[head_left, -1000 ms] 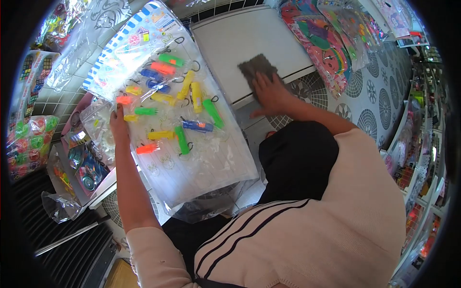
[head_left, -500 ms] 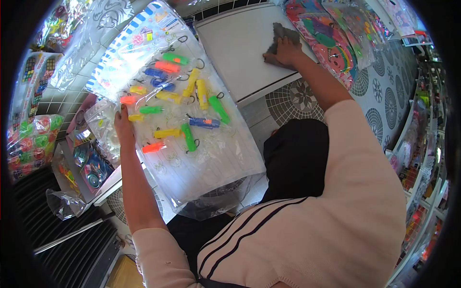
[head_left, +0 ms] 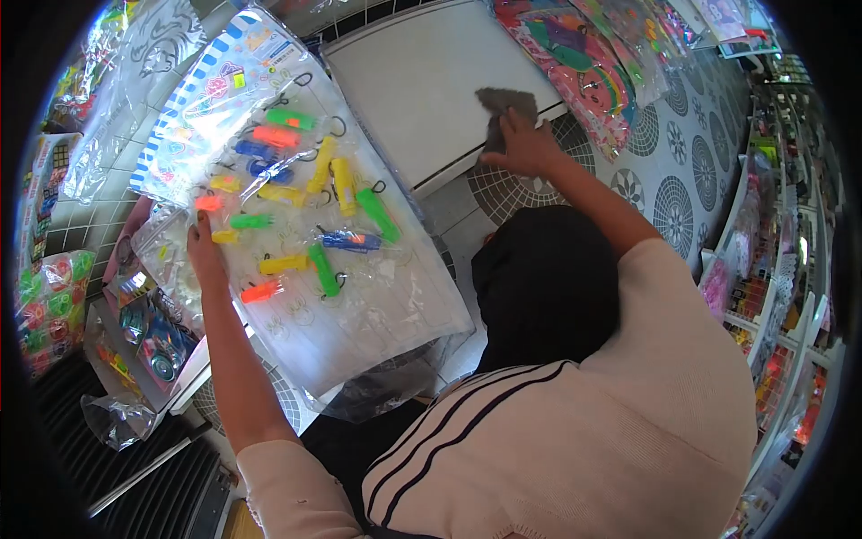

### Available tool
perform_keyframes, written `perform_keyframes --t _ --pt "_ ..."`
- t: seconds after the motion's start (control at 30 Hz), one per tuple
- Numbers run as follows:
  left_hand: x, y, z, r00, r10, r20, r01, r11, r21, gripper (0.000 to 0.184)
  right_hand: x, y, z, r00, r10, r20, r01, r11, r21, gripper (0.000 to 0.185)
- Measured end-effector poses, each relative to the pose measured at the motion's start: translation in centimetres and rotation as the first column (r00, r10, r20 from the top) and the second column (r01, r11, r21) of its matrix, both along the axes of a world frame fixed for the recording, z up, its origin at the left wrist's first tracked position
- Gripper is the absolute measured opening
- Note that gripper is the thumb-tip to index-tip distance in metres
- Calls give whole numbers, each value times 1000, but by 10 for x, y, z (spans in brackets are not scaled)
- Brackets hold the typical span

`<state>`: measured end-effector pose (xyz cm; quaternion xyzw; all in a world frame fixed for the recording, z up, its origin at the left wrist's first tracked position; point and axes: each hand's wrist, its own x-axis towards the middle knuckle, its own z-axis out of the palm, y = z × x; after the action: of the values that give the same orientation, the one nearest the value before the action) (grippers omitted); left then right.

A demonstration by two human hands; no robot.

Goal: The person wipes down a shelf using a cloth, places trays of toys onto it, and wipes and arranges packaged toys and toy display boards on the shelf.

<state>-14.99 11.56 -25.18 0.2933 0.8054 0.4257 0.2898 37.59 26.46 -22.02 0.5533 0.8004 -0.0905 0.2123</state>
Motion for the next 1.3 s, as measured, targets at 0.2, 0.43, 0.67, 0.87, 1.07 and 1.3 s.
perform_keyframes --t 0.2,0.43,0.67,0.87,1.07,1.3 --pt "4 -3 6 1000 -10 16 9 999 36 55 28 75 -9 966 -236 109 235 972 25 109" --pt "-6 2 -12 998 4 -64 -3 1000 10 59 26 9 0 989 67 131 -70 997 21 109" --pt "-9 1 -7 998 -11 -69 11 1000 -6 59 39 80 -39 948 -305 -88 316 934 164 109" --pt "5 -2 -1 997 55 -61 -52 997 51 57 14 12 -53 950 -165 -266 236 936 261 101" --pt "1 0 -2 999 0 -34 1 1000 22 52 -6 -50 -36 940 220 -260 -146 950 276 94" --pt "4 -3 1 999 28 -44 -24 997 76 53 59 59 -46 936 -308 -172 343 907 244 95"
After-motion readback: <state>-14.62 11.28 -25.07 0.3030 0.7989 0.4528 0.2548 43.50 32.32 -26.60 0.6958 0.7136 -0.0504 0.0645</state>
